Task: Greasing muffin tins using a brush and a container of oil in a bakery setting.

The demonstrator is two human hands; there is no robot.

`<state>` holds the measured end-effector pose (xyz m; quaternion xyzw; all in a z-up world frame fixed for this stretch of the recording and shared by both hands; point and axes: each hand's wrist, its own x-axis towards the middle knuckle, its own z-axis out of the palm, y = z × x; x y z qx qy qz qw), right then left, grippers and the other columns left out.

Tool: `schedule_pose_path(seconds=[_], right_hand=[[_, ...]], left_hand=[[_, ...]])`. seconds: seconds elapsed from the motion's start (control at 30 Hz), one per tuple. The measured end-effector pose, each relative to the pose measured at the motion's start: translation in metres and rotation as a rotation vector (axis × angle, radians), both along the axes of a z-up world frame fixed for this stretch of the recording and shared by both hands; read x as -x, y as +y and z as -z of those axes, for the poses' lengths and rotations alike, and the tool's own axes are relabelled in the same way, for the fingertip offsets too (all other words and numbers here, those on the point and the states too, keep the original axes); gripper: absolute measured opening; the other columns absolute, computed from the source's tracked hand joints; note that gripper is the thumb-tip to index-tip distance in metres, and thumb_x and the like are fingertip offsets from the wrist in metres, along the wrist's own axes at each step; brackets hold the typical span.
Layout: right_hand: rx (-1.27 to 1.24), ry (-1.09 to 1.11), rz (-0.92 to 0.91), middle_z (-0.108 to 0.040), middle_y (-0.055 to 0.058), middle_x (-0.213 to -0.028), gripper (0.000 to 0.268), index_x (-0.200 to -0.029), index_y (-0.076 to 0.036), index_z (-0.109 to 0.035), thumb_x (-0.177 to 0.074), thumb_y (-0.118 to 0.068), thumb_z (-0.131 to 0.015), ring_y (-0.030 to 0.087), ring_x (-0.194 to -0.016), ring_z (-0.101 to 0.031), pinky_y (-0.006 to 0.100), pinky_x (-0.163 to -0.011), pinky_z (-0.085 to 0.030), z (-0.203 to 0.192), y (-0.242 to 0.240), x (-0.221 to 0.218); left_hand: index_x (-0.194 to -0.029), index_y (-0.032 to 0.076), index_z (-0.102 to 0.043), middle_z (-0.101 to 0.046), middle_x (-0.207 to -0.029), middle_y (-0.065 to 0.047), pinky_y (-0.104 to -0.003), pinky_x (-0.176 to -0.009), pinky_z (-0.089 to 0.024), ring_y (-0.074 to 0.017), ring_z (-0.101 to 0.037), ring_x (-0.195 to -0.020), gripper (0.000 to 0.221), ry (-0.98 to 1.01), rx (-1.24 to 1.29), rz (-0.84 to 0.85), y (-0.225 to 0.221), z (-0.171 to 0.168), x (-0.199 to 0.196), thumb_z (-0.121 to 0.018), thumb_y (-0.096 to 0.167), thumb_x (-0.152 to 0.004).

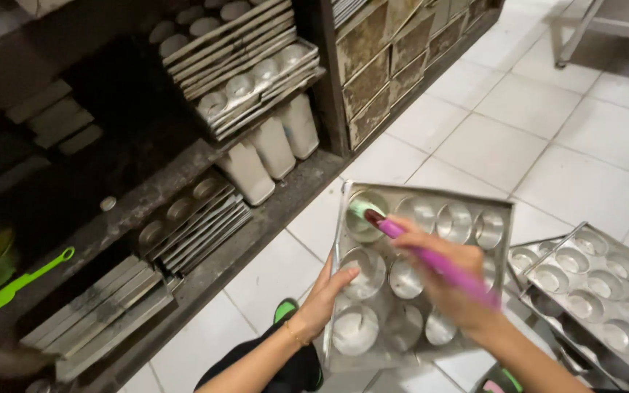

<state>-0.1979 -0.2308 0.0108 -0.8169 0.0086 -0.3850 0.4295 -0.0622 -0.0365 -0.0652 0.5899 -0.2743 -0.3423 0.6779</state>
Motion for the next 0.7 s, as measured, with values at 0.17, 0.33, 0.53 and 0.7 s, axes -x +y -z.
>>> schedule_pose_path(seconds=[0.17,0.33,0.53,0.7], right_hand=[[-0.02,-0.097,-0.14,-0.074,0.012,-0.128,0.02,-0.111,-0.007,-0.074,-0.092,-0.001,-0.07,0.023,-0.11,-0.076,0.032,-0.092,-0.062,0.007,-0.008,-0.015],[0.07,0.146,-0.011,-0.08,0.003,-0.117,0.028,-0.115,-0.014,-0.077,-0.088,-0.006,-0.07,0.014,-0.088,-0.082,0.026,-0.07,-0.067,-0.022,-0.01,-0.005],[0.716,-0.057,-0.106,-0.072,0.013,-0.129,0.029,-0.116,-0.009,-0.074,-0.088,-0.004,-0.071,0.021,-0.085,-0.078,0.031,-0.072,-0.065,0.02,-0.024,-0.002],[0.211,0.165,-0.249,-0.077,0.009,-0.124,0.019,-0.107,-0.01,-0.076,-0.088,-0.007,-0.071,0.024,-0.097,-0.08,0.03,-0.075,-0.063,-0.005,-0.019,0.003]], left_hand=[[-0.161,0.005,-0.028,-0.047,-0.155,-0.011,-0.034,-0.118,-0.03,-0.021,-0.042,-0.143,0.079,0.013,-0.067,-0.002,0.008,-0.005,-0.004,-0.059,0.035,-0.095],[-0.164,0.006,-0.019,-0.03,-0.166,-0.01,-0.033,-0.122,-0.021,-0.0194,-0.026,-0.153,0.085,-0.162,-0.121,0.072,0.008,-0.009,-0.002,-0.06,0.031,-0.094],[-0.164,0.007,-0.017,-0.024,-0.171,-0.016,-0.037,-0.124,-0.019,-0.0255,-0.021,-0.157,0.087,-0.17,-0.099,0.08,0.007,-0.031,-0.001,-0.058,0.03,-0.091],[-0.164,0.007,-0.016,-0.02,-0.172,-0.015,-0.035,-0.125,-0.014,-0.0237,-0.014,-0.16,0.089,-0.291,-0.157,0.107,0.005,-0.014,0.0,-0.059,0.03,-0.09]])
